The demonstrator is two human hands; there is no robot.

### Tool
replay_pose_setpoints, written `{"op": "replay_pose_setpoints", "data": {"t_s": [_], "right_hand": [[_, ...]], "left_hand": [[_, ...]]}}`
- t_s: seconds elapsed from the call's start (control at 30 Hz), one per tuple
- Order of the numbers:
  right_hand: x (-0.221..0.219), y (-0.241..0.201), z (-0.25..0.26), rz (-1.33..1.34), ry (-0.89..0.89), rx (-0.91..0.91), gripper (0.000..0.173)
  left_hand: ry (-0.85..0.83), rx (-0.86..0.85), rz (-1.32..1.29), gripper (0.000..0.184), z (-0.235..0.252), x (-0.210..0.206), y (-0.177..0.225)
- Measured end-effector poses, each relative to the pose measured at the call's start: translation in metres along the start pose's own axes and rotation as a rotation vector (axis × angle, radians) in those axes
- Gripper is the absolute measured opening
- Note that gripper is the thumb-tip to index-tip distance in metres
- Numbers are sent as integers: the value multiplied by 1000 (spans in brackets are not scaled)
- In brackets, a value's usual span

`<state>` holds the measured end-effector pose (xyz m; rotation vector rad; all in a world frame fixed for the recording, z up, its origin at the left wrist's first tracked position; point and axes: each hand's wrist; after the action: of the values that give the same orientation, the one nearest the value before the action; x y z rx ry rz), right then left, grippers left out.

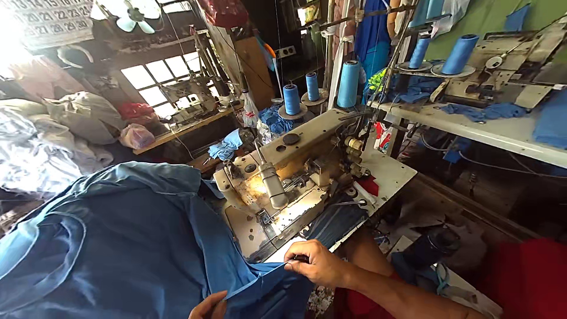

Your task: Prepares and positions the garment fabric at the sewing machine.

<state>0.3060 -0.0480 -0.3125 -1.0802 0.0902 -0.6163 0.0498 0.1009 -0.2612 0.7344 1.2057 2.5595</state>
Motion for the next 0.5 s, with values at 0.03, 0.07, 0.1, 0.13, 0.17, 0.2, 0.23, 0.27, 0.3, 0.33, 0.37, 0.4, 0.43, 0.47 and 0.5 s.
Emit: {"op": "replay_pose_setpoints", "data": {"t_s": [0.03, 0.07, 0.1, 0.13, 0.17, 0.2, 0.23, 0.27, 0.3, 0.33, 0.37, 0.4, 0.43, 0.47, 0.5], "right_hand": [[1, 0, 1, 36, -3, -34, 15], [3, 1, 2, 72, -4, -69, 14], [4, 2, 2, 107, -2, -98, 14], [5, 3, 3, 138, 0, -118, 13], [6, 4, 3, 159, 2, -128, 13], [6, 5, 3, 172, 5, -130, 14], [7, 7, 4, 175, 10, -123, 14], [9, 7, 5, 172, 16, -116, 14], [10, 8, 7, 166, 23, -108, 14], [11, 7, 9, 154, 27, -102, 15], [12, 7, 11, 142, 28, -98, 15], [13, 6, 13, 127, 31, -103, 15], [13, 5, 14, 111, 39, -116, 16], [14, 5, 16, 93, 50, -135, 16], [14, 7, 16, 79, 59, -150, 16]], "left_hand": [[11, -1, -2, 15, 0, -1, 0], [14, -6, 5, 15, 0, -2, -1], [13, -11, 17, 15, 0, -2, -1], [8, -14, 27, 16, 0, -2, -3], [5, -16, 30, 16, -1, -3, -4], [3, -19, 26, 18, 0, -4, -5], [6, -21, 17, 19, 1, -5, -7], [8, -20, 3, 20, 3, -7, -8], [13, -19, -4, 20, 4, -8, -9], [23, -22, 3, 21, 5, -8, -9], [33, -31, 26, 22, 6, -8, -10], [39, -36, 64, 23, 7, -8, -11], [43, -39, 104, 24, 8, -9, -11], [49, -37, 138, 25, 11, -11, -12], [55, -22, 169, 23, 11, -12, -13]]}}
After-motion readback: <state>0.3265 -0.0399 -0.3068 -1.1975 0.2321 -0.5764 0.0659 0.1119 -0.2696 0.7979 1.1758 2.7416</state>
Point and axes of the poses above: each hand's wrist, its own z-axis towards the middle knuckle, its own x-axis out of the back of the hand, y = z × x, and after that the axes turned 6 degrees about y, right-handed
